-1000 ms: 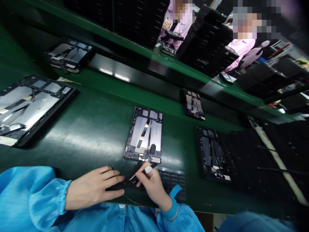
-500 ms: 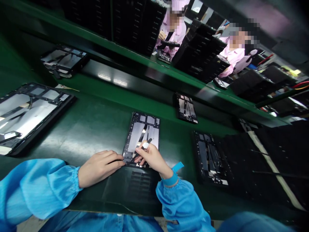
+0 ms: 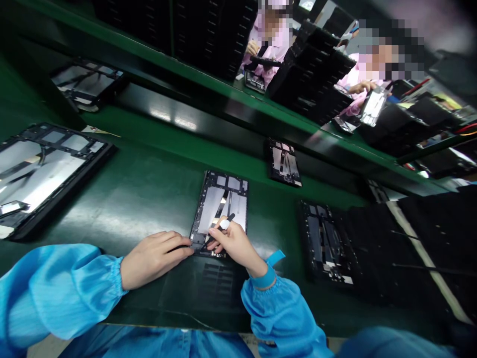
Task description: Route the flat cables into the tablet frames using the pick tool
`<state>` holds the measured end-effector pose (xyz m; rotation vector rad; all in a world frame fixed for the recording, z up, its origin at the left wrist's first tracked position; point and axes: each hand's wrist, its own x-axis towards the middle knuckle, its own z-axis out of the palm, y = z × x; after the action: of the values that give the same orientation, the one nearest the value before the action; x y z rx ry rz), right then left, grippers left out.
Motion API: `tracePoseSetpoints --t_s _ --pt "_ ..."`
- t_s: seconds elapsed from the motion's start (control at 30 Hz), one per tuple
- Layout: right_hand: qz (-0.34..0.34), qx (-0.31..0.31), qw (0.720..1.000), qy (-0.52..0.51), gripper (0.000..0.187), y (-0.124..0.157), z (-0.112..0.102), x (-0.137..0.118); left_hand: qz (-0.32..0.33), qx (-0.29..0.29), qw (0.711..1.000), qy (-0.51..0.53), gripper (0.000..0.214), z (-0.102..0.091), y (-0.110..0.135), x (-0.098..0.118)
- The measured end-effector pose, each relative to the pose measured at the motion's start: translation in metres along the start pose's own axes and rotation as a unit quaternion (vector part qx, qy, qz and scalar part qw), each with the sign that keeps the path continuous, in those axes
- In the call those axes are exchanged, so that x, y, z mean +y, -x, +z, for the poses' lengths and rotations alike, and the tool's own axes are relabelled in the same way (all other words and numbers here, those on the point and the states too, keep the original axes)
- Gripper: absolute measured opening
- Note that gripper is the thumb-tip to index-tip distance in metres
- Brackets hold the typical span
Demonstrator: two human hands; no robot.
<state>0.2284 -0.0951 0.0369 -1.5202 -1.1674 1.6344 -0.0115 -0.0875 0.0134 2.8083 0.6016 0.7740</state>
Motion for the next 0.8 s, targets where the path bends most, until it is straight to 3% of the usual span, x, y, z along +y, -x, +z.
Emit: tracePoseSetpoints --t_s 0.3,0.5,0.7,0.8 --pt "-0.01 0.008 1.0 0.003 0.036 0.001 0.001 0.0 0.001 -0.005 1.0 -0.015 0.025 0.001 0.002 0.0" --pt "-0.02 0.011 1.0 0.01 0.034 0.002 0.002 0.002 0.038 -0.044 0.994 -0.097 0.045 0.008 0.015 -0.001" --pt "-0.076 0.103 0.991 0.033 0.029 0.022 -0.012 0.012 0.031 -0.074 0.992 -0.094 0.045 0.012 0.019 -0.004" --pt "-0.095 0.116 0.984 0.09 0.025 0.033 -0.017 0.018 0.025 -0.076 0.993 -0.083 0.044 0.012 0.019 -0.005"
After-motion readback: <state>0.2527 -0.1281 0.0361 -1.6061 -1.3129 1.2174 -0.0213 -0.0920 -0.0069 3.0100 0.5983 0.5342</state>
